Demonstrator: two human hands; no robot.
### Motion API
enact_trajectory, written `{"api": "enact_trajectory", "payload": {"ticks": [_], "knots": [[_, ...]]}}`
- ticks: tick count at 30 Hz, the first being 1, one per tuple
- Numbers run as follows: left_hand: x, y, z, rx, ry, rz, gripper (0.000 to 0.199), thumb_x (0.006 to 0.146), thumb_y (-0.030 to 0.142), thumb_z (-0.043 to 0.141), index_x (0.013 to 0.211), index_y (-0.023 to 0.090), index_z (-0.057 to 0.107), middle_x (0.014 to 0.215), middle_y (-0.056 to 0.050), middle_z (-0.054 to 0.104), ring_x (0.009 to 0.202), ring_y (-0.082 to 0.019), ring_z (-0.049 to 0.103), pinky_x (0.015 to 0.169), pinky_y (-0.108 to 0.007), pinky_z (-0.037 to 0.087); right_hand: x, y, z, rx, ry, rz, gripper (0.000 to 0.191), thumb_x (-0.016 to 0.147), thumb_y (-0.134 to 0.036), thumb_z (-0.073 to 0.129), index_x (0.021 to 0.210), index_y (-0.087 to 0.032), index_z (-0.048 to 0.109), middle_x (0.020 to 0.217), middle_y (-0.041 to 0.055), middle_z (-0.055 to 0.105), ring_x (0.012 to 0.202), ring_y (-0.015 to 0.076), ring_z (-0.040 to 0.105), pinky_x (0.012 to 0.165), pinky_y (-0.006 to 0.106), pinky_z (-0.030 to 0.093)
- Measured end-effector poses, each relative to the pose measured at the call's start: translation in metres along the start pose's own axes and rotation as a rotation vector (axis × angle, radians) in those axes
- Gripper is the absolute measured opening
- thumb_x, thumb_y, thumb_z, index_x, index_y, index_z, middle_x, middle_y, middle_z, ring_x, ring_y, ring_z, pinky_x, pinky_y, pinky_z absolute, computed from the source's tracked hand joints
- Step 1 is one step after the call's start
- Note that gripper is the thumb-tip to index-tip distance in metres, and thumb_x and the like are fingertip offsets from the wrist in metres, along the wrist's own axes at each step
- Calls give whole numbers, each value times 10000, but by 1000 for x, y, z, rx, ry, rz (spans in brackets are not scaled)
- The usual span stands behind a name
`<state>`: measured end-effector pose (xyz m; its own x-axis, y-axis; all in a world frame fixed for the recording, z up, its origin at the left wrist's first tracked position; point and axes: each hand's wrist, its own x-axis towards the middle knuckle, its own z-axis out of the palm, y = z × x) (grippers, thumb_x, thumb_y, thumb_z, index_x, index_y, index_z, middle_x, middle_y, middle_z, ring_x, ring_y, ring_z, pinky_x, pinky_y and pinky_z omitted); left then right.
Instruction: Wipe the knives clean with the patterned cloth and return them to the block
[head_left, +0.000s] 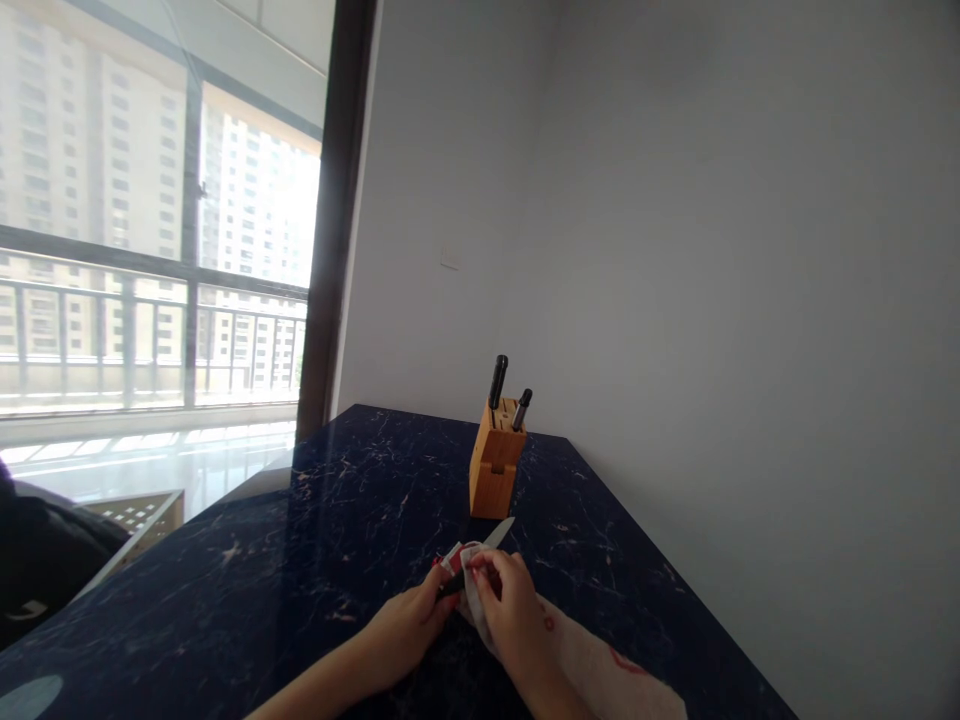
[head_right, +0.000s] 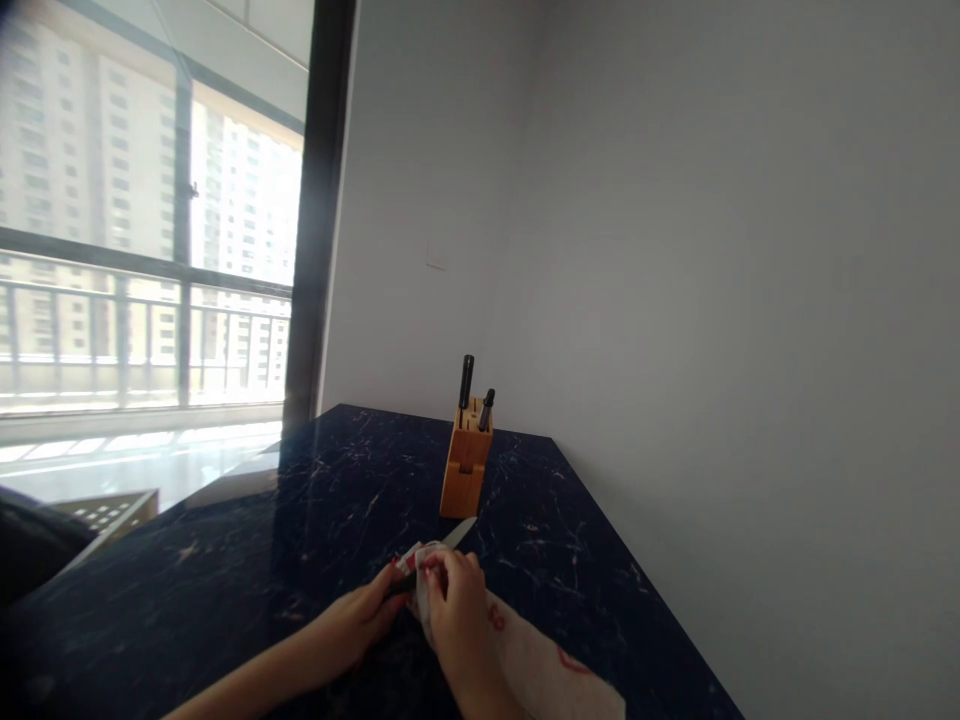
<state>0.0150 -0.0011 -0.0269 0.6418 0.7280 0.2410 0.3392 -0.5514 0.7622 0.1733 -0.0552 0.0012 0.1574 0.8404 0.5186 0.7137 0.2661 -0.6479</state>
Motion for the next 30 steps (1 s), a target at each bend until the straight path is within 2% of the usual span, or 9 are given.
{"api": "enact_trajectory", "payload": {"ticks": [4,7,10,14,17,20,23,28,30], "knots": [[0,4,2,-100,29,-46,443,820,465,406,1180,212,452,738,-21,638,627,-168,589,565,-233,411,-1,-3,-4,-144,-6,45,199,750,-140,432,770,-235,605,806,17,614,810,188,548,736,303,383],[5,3,5,-310,51,-112,418,808,539,380,1029,199,483,510,62,491,371,-94,426,369,-190,301,-3,-7,-6,-283,4,58,188,717,-121,458,726,-247,598,758,6,609,788,197,534,717,316,360],[11,4,3,-511,151,-123,412,790,579,386,914,194,468,457,103,403,309,-56,323,318,-165,226,-4,-10,-8,-321,27,23,174,734,-139,472,745,-265,592,773,-9,601,800,187,522,728,314,343],[13,14,-11,-737,290,-111,391,731,542,528,879,181,515,560,57,539,459,-81,494,423,-167,359,-5,-18,-10,-325,40,-71,119,795,-273,495,868,-289,587,879,0,585,848,188,507,749,317,337],[11,22,-18,-902,243,-87,346,712,459,608,887,166,546,740,-10,642,688,-139,598,640,-227,449,-9,-26,-10,-295,-18,-147,190,804,-398,501,950,-299,571,944,8,574,889,194,498,779,326,337],[10,26,-17,-1037,148,-38,291,730,375,627,899,160,529,860,-56,667,833,-186,611,795,-313,436,-12,-30,-8,-272,-64,-195,295,765,-475,533,992,-288,562,971,22,577,919,217,493,801,342,334],[9,29,-13,-1101,127,-22,265,735,334,633,891,170,494,914,-77,668,891,-212,606,826,-359,428,-13,-29,-6,-241,-69,-198,309,759,-458,552,1007,-275,559,970,32,588,911,224,501,800,346,331],[9,30,-11,-984,135,-21,262,708,329,659,843,163,509,878,-58,667,860,-191,602,774,-297,436,-10,-25,-8,-188,-56,-203,181,849,-340,459,969,-278,580,923,12,614,867,185,521,772,306,332],[9,28,-14,-909,203,-61,291,732,394,615,895,166,535,898,-42,653,857,-175,589,762,-276,430,-8,-23,-9,-167,-30,-197,181,858,-335,446,963,-278,582,907,11,612,849,175,524,753,290,335]]}}
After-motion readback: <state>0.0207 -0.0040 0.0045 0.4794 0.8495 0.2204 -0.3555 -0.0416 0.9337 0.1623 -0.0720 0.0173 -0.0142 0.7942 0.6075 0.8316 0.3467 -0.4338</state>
